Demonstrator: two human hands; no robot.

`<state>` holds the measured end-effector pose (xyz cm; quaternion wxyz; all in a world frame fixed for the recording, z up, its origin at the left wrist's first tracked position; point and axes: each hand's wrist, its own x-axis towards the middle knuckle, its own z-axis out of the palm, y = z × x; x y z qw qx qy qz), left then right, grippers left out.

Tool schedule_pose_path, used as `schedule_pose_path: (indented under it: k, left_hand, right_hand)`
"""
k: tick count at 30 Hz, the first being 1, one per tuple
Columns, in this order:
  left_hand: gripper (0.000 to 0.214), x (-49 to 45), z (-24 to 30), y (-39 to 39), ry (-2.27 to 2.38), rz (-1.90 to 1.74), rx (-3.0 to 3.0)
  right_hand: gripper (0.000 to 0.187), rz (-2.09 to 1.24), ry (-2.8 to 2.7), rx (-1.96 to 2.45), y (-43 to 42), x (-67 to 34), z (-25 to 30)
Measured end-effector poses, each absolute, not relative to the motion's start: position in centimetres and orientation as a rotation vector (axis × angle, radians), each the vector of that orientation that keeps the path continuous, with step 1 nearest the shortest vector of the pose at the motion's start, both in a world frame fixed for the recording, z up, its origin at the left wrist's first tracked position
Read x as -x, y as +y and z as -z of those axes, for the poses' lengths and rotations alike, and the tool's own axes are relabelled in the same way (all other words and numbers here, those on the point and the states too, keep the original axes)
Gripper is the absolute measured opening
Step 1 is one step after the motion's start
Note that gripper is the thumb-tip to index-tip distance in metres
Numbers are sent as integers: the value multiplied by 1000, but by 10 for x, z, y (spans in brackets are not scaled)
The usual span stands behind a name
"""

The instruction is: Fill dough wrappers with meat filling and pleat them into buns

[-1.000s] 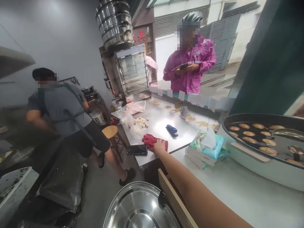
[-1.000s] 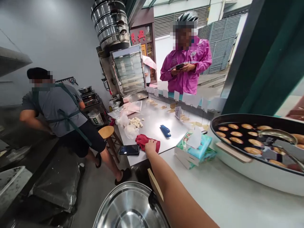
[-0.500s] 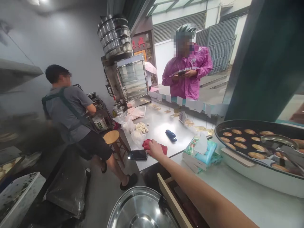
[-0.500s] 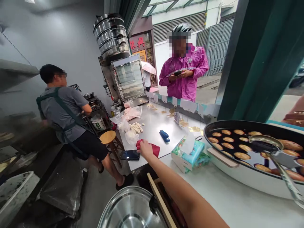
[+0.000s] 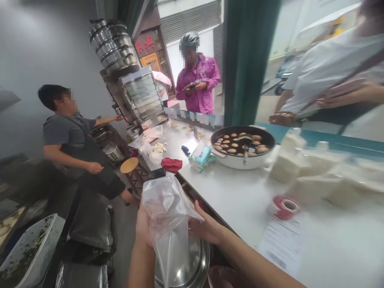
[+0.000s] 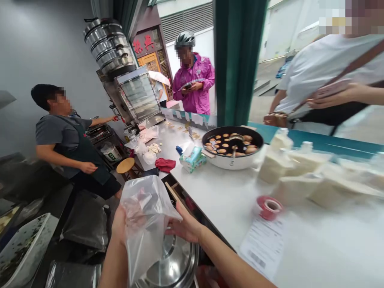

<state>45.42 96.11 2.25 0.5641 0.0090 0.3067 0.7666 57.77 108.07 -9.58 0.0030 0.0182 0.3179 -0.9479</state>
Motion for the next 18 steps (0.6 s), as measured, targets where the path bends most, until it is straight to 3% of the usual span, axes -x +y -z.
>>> schedule_pose_path:
  k: [4, 11, 18]
  left_hand:
    - [24, -485, -25, 972, 637, -1709, -116]
    - [35, -521, 24, 1003, 704, -1551, -54]
    - [52, -589, 65, 1034, 956, -1280, -86]
  right_hand:
    - [81, 3202, 931, -117, 1084, -637, 77]
    - [80, 3526, 1258, -43, 1071, -743, 90]
    - [78, 3612, 1349, -191, 1067, -837, 104]
